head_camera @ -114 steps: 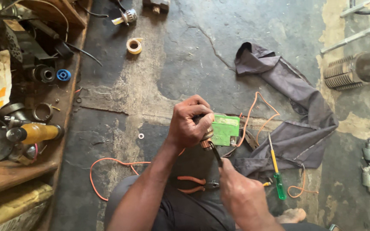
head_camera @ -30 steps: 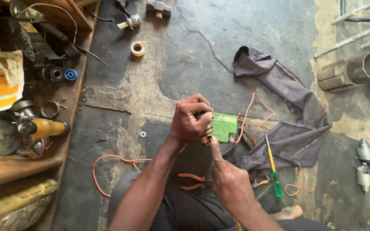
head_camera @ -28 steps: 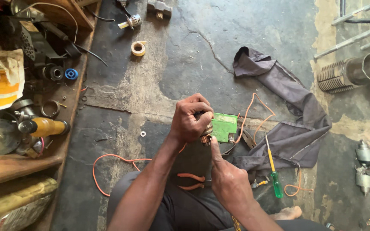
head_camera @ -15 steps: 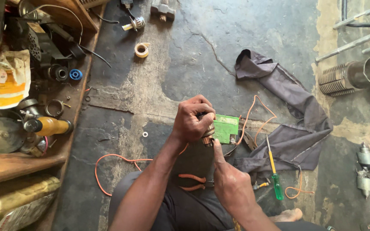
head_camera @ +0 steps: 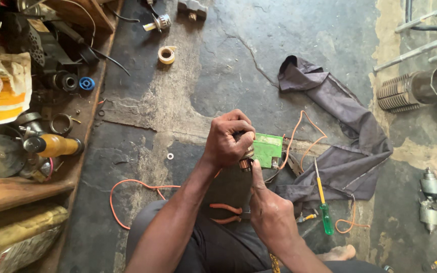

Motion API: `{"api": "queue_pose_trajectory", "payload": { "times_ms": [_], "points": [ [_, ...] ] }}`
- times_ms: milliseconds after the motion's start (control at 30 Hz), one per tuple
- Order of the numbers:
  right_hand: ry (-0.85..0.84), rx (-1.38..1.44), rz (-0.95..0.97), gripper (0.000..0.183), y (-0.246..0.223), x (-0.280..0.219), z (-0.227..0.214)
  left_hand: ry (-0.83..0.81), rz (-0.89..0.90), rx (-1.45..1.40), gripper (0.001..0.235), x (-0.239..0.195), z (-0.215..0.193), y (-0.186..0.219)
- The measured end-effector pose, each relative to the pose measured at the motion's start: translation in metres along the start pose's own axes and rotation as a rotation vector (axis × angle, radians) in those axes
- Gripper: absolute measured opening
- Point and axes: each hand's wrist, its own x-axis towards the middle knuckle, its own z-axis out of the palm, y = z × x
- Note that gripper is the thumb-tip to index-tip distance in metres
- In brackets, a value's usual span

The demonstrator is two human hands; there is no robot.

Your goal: The person sits on the floor and uses a screwdriver to adjust the commutator of a small electric motor. They then wipe the motor with a cloth and use a metal file to smooth the commutator surface repeatedly.

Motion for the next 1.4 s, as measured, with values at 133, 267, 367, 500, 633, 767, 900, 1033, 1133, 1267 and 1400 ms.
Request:
{"api": "queue_pose_trajectory", "payload": {
  "times_ms": [133, 267, 367, 500, 633, 767, 900, 1033, 1133, 1267, 1400],
  "points": [
    [0.030, 0.039, -0.071, 0.073, -0.001, -0.001, -0.002, 0.004, -0.004, 0.001, 0.011, 0.003, -0.002, 0.003],
    [0.023, -0.002, -0.109, 0.073, 0.004, -0.004, 0.004, 0.008, 0.004, 0.002, 0.010, 0.002, 0.000, 0.000],
    [0.027, 0.000, -0.109, 0.073, 0.004, -0.006, 0.004, 0.002, 0.008, 0.000, 0.010, 0.000, 0.000, 0.000],
    [0.057, -0.017, -0.053, 0.076, -0.005, 0.000, -0.001, 0.001, -0.025, 0.018, 0.011, 0.005, -0.002, 0.008],
    [0.048, 0.016, -0.033, 0.072, -0.002, -0.004, 0.002, 0.020, 0.000, -0.002, 0.011, -0.001, 0.001, 0.005],
    [0.057, 0.024, -0.049, 0.071, -0.001, 0.000, 0.001, -0.001, -0.005, -0.006, 0.011, 0.003, -0.001, 0.007],
    [0.041, 0.062, -0.041, 0.071, 0.002, -0.001, 0.001, 0.002, -0.024, 0.007, 0.011, 0.003, -0.001, 0.006],
    [0.019, -0.012, -0.065, 0.070, 0.003, -0.005, 0.003, 0.007, 0.001, -0.008, 0.011, 0.002, -0.002, 0.008],
    [0.025, -0.027, -0.052, 0.071, 0.004, -0.001, 0.003, 0.013, -0.002, 0.000, 0.011, 0.005, -0.004, 0.009],
    [0.003, -0.110, -0.066, 0.072, 0.006, -0.010, 0.005, 0.009, 0.008, -0.015, 0.010, -0.002, 0.001, 0.003],
    [-0.010, -0.133, 0.007, 0.073, -0.002, -0.005, 0.001, 0.010, 0.006, 0.018, 0.010, 0.005, -0.003, 0.005]
  ]
}}
